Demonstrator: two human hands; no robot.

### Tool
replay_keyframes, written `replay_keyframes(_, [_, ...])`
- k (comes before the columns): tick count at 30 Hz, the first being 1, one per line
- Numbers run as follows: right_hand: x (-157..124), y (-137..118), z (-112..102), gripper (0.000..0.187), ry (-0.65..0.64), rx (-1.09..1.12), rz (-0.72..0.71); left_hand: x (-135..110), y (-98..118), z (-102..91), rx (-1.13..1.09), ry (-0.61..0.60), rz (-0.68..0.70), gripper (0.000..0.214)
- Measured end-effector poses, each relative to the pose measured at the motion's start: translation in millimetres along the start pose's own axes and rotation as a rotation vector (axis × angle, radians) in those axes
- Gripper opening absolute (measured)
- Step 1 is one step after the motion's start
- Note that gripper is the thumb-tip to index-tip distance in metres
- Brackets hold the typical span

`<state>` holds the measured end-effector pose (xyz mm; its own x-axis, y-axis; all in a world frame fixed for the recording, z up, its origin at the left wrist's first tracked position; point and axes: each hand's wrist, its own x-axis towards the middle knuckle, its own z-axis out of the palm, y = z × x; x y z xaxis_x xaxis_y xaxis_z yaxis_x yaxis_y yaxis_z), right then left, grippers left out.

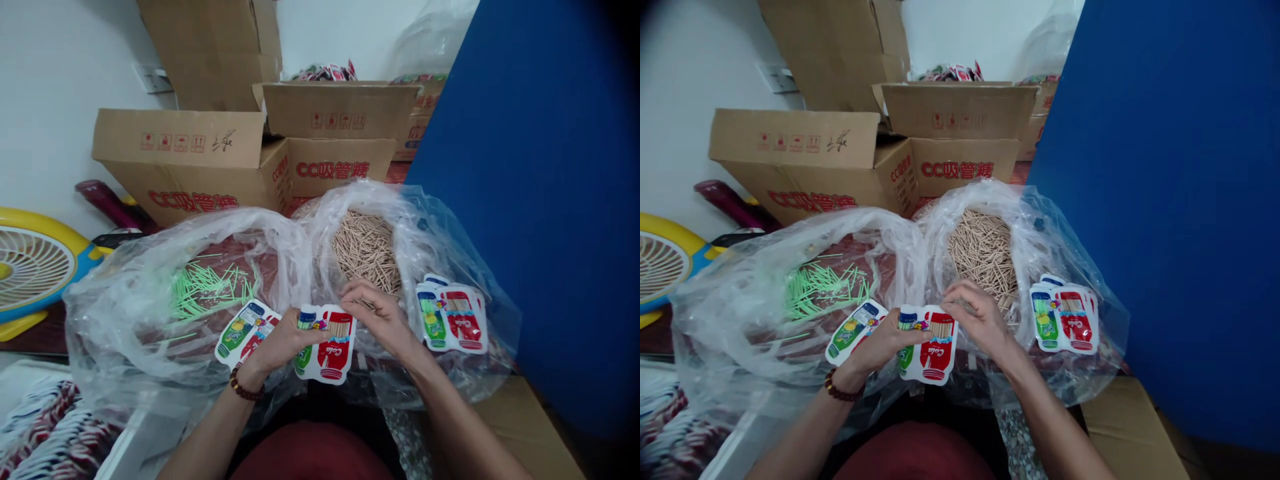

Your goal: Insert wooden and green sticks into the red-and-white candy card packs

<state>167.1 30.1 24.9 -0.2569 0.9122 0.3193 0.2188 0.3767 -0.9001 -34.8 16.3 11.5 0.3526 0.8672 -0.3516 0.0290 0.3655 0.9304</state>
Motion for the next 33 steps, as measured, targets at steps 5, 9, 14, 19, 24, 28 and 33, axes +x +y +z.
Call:
replay_keyframes(5, [0.0,0.5,-9.0,0.021,-0.184,-0.025,-0.054,1.5,3.1,2.6,0.031,-0.056,0.012,0.025])
replay_keyframes(9, [-3.0,2.9,-12.6,0.019,-0.206,0.022,0.034,4.4,7.3,8.5,0.079,-0.073,0.041,0.023])
replay_keyframes(14, [-19.9,9.2,-11.6,0.033,0.026,0.264,0.265,13.1,14.1,27.8,0.168,-0.026,0.152,0.025])
replay_keyframes(19, [-34.1,17.5,-68.2,0.041,0.268,0.231,0.387,18.9,14.2,45.0,0.225,-0.023,0.287,0.026])
replay_keyframes(24, [-33.8,52.2,-156.4,0.047,0.388,-0.022,0.524,17.7,5.1,37.7,0.294,0.007,0.340,0.019])
replay_keyframes(28, [-45.5,88.8,-183.5,0.042,0.369,-0.705,0.639,7.7,-5.7,9.6,0.379,0.166,0.365,0.019])
replay_keyframes(33, [-64.8,99.1,-176.5,0.051,0.284,-1.119,0.584,-20.2,-30.0,-65.5,0.602,0.582,0.362,0.020])
